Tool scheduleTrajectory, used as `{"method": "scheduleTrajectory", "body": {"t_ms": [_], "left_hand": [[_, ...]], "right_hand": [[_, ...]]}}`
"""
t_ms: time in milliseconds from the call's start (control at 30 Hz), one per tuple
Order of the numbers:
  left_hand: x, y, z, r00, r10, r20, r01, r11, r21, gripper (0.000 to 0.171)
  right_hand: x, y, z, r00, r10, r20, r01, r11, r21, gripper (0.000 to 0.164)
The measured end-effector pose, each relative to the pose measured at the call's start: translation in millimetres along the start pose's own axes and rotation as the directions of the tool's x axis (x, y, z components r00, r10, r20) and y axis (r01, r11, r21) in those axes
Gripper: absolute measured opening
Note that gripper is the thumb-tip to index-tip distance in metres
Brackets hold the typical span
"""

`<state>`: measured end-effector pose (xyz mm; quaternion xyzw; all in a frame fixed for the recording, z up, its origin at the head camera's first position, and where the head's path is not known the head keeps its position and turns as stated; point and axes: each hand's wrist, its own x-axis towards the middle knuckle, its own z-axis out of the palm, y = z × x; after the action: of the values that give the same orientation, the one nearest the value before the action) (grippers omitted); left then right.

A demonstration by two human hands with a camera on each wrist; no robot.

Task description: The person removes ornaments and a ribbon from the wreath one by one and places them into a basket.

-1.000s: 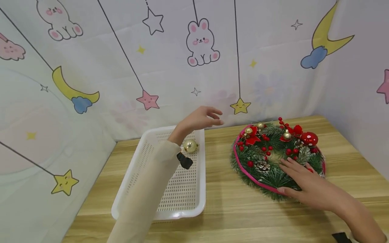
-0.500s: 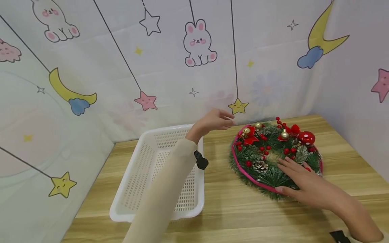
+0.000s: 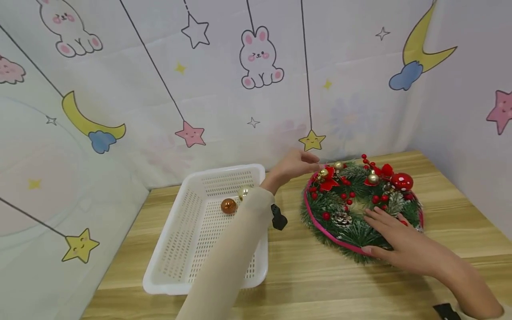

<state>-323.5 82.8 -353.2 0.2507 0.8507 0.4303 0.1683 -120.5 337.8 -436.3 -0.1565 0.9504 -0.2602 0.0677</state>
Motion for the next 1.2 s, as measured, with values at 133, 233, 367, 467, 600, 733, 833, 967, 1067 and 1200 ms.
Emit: {"method": "scheduleTrajectory", "body": {"t_ms": [133,233,367,467,600,733,833,967,1067,1200], "left_hand": [[1.6,0.6,5.0,1.0,-0.007,0.007,0.006,1.0,0.027,0.045],[2.5,1.1,7.8,1.0,-0.013,0.012,0.012,0.999,0.048,0.045],[3.7,0.6,11.0,1.0,-0.008,-0.003,0.008,0.995,0.1,0.043],[4.3,-0.2,14.5,1.0,-0.003,-0.02,0.005,0.992,0.13,0.039],[5.0,-1.6,20.2,0.999,0.005,-0.036,0.0,0.99,0.143,0.033],[5.9,-3.1,24.7,0.998,0.013,-0.062,-0.004,0.988,0.151,0.027],[5.3,-3.4,25.8,0.996,0.02,-0.082,-0.008,0.988,0.153,0.024],[2.9,-2.6,24.4,0.996,0.026,-0.091,-0.011,0.986,0.166,0.024],[0.6,-1.5,21.8,0.996,0.036,-0.086,-0.021,0.984,0.174,0.023],[-3.1,1.0,18.0,0.996,0.065,-0.053,-0.054,0.98,0.191,0.02]], "right_hand": [[0,0,0,1.0,0.0,0.002,0.0,1.0,0.001,0.083],[0,0,-1,1.0,0.0,0.002,0.0,1.0,0.001,0.083],[1,-1,-1,1.0,-0.006,-0.001,0.006,1.0,-0.003,0.083],[1,-2,-1,1.0,-0.008,-0.002,0.008,1.0,-0.005,0.083],[1,-1,-1,1.0,-0.003,0.0,0.003,1.0,-0.004,0.084],[-1,0,0,1.0,-0.002,-0.002,0.002,1.0,-0.001,0.084],[-1,1,1,1.0,-0.005,-0.005,0.005,1.0,-0.003,0.084],[-2,1,2,1.0,-0.008,-0.009,0.008,1.0,-0.005,0.083],[-2,2,2,1.0,-0.007,-0.013,0.007,1.0,0.0,0.084],[-2,2,1,1.0,-0.004,-0.013,0.004,1.0,0.005,0.084]]}}
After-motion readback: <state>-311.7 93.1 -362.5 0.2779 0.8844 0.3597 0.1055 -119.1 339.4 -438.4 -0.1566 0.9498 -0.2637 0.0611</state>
